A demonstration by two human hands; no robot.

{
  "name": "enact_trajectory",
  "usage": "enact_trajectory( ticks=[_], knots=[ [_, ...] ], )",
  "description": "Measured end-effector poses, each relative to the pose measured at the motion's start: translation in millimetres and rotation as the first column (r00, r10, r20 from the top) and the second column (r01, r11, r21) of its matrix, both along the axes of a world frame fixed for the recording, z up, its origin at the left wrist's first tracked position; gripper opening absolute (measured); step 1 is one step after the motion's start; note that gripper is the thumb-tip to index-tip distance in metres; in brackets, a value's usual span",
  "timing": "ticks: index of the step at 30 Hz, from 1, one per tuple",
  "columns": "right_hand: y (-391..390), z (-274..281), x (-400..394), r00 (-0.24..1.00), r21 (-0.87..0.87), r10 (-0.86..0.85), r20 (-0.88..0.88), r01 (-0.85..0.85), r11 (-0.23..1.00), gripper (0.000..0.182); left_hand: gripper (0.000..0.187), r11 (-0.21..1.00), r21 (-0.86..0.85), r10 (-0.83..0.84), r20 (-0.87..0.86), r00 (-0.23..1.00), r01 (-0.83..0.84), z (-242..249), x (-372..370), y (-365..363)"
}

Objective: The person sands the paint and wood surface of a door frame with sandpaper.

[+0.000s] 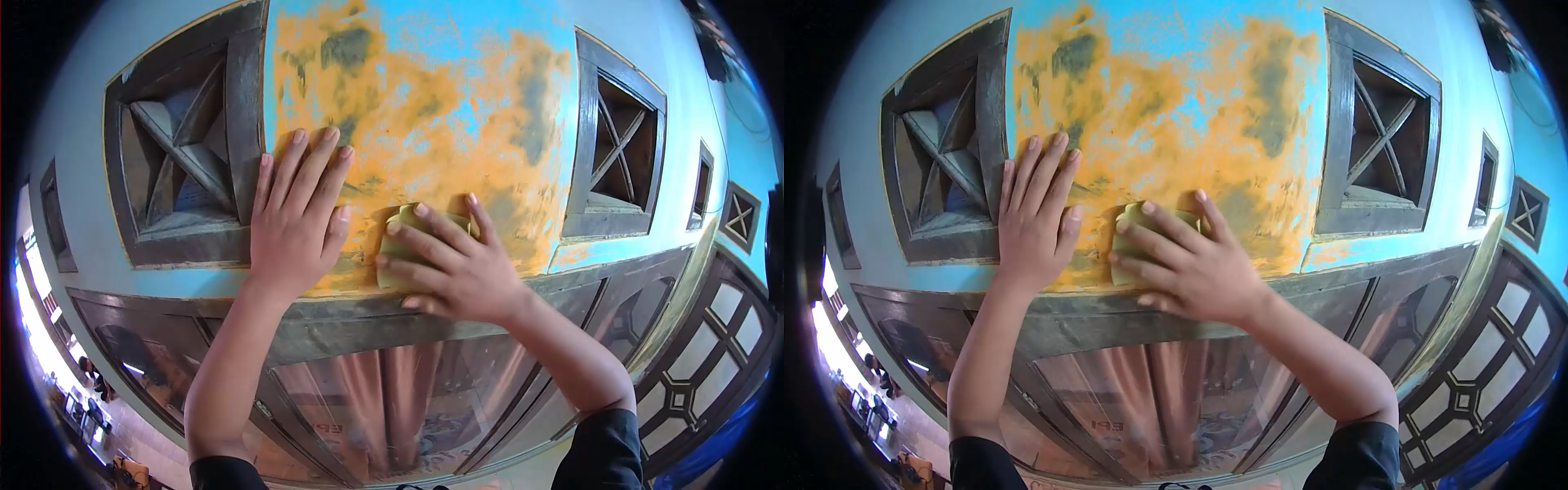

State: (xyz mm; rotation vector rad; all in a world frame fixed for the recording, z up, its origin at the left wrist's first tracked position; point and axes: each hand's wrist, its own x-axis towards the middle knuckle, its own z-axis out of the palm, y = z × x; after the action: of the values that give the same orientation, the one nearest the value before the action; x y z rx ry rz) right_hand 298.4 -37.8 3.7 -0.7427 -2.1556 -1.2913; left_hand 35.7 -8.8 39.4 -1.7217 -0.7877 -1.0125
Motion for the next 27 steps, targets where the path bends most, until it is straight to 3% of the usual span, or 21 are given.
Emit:
enact_trajectory(
  ticks=[5, 11, 13, 16, 19, 23, 27],
  knots=[
    [6, 56, 30, 0.994, 0.100, 0.103, -0.031, -0.100, 0.990, 0.047, 0.066, 0.999, -0.034, 0.005, 0.005, 1.000, -0.005, -1, 1, -2],
    [5, 101, 24, 0.992, 0.356, 0.035, -0.120, 0.010, 0.935, 0.047, 0.072, 0.999, -0.043, 0.027, -0.006, 1.000, -0.027, 0, 4, -11],
    [12, 102, 24, 0.979, 0.245, 0.143, -0.146, -0.105, 0.964, 0.053, 0.071, 0.999, -0.035, 0.007, 0.022, 1.000, -0.006, -1, 13, -19],
    [16, 102, 27, 0.954, 0.175, 0.270, -0.130, -0.246, 0.953, 0.060, 0.068, 0.962, 0.028, -0.265, -0.152, 0.952, 0.272, -3, 37, -23],
    [14, 101, 33, 0.971, 0.145, 0.210, -0.115, -0.193, 0.970, 0.064, 0.064, 0.959, -0.127, -0.277, -0.254, 0.927, 0.252, 4, 61, -21],
    [4, 90, 52, 0.974, 0.224, 0.095, -0.204, -0.048, 0.973, 0.073, 0.055, 0.995, 0.021, -0.086, -0.282, 0.956, 0.096, 7, 59, -17],
    [8, 78, 69, 0.931, 0.204, 0.104, -0.350, -0.033, 0.978, 0.088, 0.029, 0.980, 0.093, -0.148, -0.267, 0.952, 0.178, 28, 74, -26]
  ],
)
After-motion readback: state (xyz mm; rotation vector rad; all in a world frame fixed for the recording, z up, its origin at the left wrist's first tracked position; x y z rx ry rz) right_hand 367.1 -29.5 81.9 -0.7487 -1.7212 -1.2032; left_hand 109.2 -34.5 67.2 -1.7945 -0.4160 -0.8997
